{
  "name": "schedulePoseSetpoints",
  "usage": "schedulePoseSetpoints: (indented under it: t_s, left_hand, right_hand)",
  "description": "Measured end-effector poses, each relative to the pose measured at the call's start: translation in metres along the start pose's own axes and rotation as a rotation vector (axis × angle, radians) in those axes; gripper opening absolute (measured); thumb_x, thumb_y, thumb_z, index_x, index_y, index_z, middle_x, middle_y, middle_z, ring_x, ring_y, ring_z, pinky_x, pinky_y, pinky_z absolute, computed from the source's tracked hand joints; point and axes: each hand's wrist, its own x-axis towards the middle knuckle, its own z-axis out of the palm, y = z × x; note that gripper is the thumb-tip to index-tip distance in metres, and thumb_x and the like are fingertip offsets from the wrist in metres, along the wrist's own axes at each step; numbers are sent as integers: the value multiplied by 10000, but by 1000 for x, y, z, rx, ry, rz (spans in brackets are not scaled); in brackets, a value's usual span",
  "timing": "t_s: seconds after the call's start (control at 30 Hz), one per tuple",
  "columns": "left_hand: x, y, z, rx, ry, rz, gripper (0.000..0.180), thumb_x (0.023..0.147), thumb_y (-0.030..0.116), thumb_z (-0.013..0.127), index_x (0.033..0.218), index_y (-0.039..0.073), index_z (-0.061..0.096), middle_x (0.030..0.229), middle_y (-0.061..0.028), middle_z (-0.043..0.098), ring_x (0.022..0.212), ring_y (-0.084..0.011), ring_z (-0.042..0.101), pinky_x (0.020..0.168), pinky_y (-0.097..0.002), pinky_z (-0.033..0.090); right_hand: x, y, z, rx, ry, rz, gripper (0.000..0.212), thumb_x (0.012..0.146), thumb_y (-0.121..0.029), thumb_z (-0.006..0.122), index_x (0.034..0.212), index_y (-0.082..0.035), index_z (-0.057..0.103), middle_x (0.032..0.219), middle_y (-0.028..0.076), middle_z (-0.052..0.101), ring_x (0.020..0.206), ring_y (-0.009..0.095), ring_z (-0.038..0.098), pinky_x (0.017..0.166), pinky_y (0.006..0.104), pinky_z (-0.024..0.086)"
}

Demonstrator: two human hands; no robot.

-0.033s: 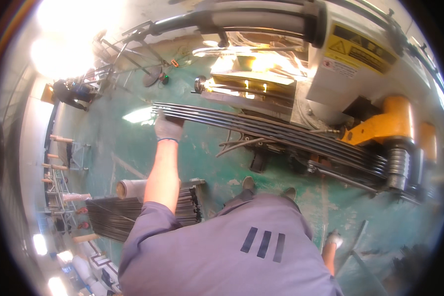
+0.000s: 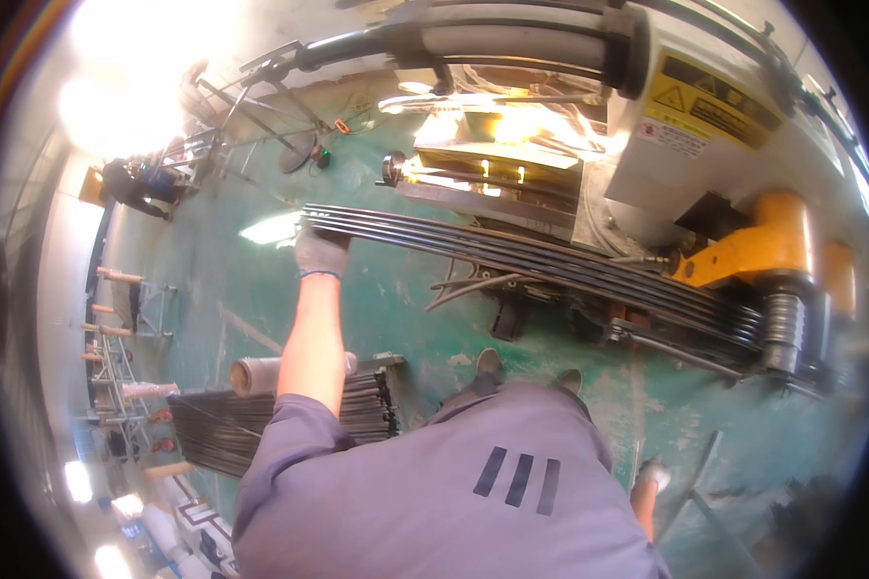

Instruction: The person places a set of straight metal bars into a bending machine, secures them with a lever, and initiates the machine to bend the bars into a U-shape. They then remove the bent bars and place them onto a storage rack, repeating the process.

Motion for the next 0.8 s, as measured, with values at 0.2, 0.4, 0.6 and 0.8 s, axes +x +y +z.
schedulePoseSetpoints:
  t_s: [0.2, 0.4, 0.6, 0.8]
  left_hand:
    - [64, 90, -55, 189, 106, 139, 417, 1127, 421, 504, 1407, 112, 487, 1316, -150, 585, 1137, -355, 647, 958, -552, 593]
    - [19, 51, -37, 394, -132, 95, 462, 1144, 432, 460, 1417, 67, 537, 1316, -199, 629, 1114, -387, 686, 986, -557, 589]
    - [29, 75, -38, 251, -118, 29, 564, 1139, 422, 485, 1578, 73, 424, 1396, -193, 584, 1210, -396, 658, 1000, -613, 586]
    - [12, 64, -24, 461, -275, -9, 528, 1127, 458, 512, 1537, 128, 473, 1326, -153, 632, 1128, -359, 683, 956, -568, 600]
  right_hand:
    - [-133, -47, 43, 292, 128, 104, 312, 1043, -291, 637, 929, -10, 711, 696, 71, 666, 513, 188, 562, 442, 362, 398]
    - [-137, -78, 59, 359, 96, -31, 270, 1008, -243, 688, 921, 12, 710, 701, 62, 669, 595, 159, 572, 553, 355, 439]
    - [-143, -132, 58, 498, 117, -176, 287, 1019, -241, 652, 885, 3, 721, 736, 55, 690, 628, 151, 584, 589, 337, 444]
    - [-148, -123, 56, 399, 102, -207, 305, 998, -293, 665, 918, -15, 762, 783, 56, 730, 678, 156, 620, 629, 355, 475]
